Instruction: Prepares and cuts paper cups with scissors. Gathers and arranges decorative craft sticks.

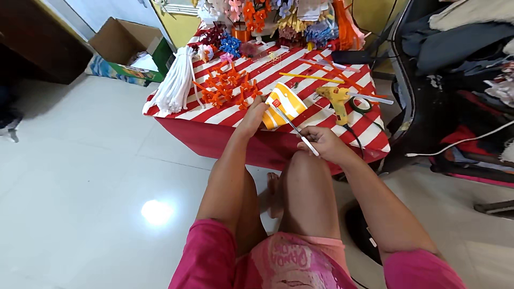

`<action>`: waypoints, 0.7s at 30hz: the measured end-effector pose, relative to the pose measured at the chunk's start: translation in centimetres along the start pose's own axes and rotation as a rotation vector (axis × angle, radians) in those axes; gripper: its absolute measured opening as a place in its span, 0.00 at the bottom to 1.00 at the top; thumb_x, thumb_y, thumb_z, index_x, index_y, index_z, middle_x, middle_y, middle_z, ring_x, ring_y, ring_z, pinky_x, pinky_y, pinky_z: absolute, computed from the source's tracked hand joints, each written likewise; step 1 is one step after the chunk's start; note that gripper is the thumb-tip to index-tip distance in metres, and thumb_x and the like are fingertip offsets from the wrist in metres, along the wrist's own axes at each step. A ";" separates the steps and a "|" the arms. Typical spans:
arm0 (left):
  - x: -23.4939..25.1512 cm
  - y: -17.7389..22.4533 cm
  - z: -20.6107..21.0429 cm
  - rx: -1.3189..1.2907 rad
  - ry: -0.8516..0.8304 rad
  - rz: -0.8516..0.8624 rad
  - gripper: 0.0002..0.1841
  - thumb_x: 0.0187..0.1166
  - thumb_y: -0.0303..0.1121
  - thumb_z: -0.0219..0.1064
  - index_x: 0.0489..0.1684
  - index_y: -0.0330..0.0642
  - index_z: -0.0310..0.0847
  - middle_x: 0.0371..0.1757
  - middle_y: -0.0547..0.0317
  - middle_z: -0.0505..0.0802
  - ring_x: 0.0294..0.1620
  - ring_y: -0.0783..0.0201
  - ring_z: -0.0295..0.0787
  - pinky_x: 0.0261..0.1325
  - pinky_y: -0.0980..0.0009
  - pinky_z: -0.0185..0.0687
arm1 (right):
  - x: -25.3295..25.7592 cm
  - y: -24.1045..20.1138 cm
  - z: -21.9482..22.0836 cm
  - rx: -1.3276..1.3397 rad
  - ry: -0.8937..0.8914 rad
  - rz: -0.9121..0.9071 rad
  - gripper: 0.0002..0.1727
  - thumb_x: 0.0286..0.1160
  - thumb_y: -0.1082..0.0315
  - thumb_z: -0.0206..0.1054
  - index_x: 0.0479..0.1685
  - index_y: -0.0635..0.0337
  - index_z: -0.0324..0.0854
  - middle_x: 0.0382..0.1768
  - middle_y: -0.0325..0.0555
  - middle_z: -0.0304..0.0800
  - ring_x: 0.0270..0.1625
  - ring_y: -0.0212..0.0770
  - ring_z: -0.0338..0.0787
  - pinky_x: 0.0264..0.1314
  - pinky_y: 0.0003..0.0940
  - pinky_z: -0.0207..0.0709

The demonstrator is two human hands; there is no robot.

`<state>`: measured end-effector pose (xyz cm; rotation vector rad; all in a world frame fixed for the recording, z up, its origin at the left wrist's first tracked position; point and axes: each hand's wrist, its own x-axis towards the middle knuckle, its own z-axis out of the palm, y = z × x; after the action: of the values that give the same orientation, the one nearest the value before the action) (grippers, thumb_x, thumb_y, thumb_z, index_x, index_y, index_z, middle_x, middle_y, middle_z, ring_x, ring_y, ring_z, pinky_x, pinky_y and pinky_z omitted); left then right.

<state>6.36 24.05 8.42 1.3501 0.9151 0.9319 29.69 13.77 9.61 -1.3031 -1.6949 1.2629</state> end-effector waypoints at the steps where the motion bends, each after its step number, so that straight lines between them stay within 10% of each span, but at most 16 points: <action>1: 0.0 -0.1 0.0 0.002 -0.001 0.021 0.21 0.83 0.37 0.44 0.70 0.40 0.67 0.54 0.51 0.87 0.48 0.63 0.88 0.47 0.61 0.87 | -0.1 0.0 0.0 0.007 -0.004 0.016 0.09 0.73 0.67 0.75 0.46 0.60 0.83 0.22 0.32 0.84 0.18 0.23 0.80 0.20 0.17 0.74; 21: -0.1 0.3 0.1 0.066 -0.095 0.089 0.19 0.82 0.35 0.43 0.67 0.41 0.68 0.48 0.53 0.89 0.39 0.65 0.90 0.35 0.66 0.88 | 0.4 0.5 0.8 0.040 0.030 -0.026 0.10 0.74 0.69 0.73 0.49 0.61 0.82 0.25 0.32 0.83 0.22 0.22 0.79 0.26 0.17 0.75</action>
<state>6.39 23.94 8.71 1.4895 0.8249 0.9033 29.02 13.93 8.84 -1.2670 -1.6525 1.2495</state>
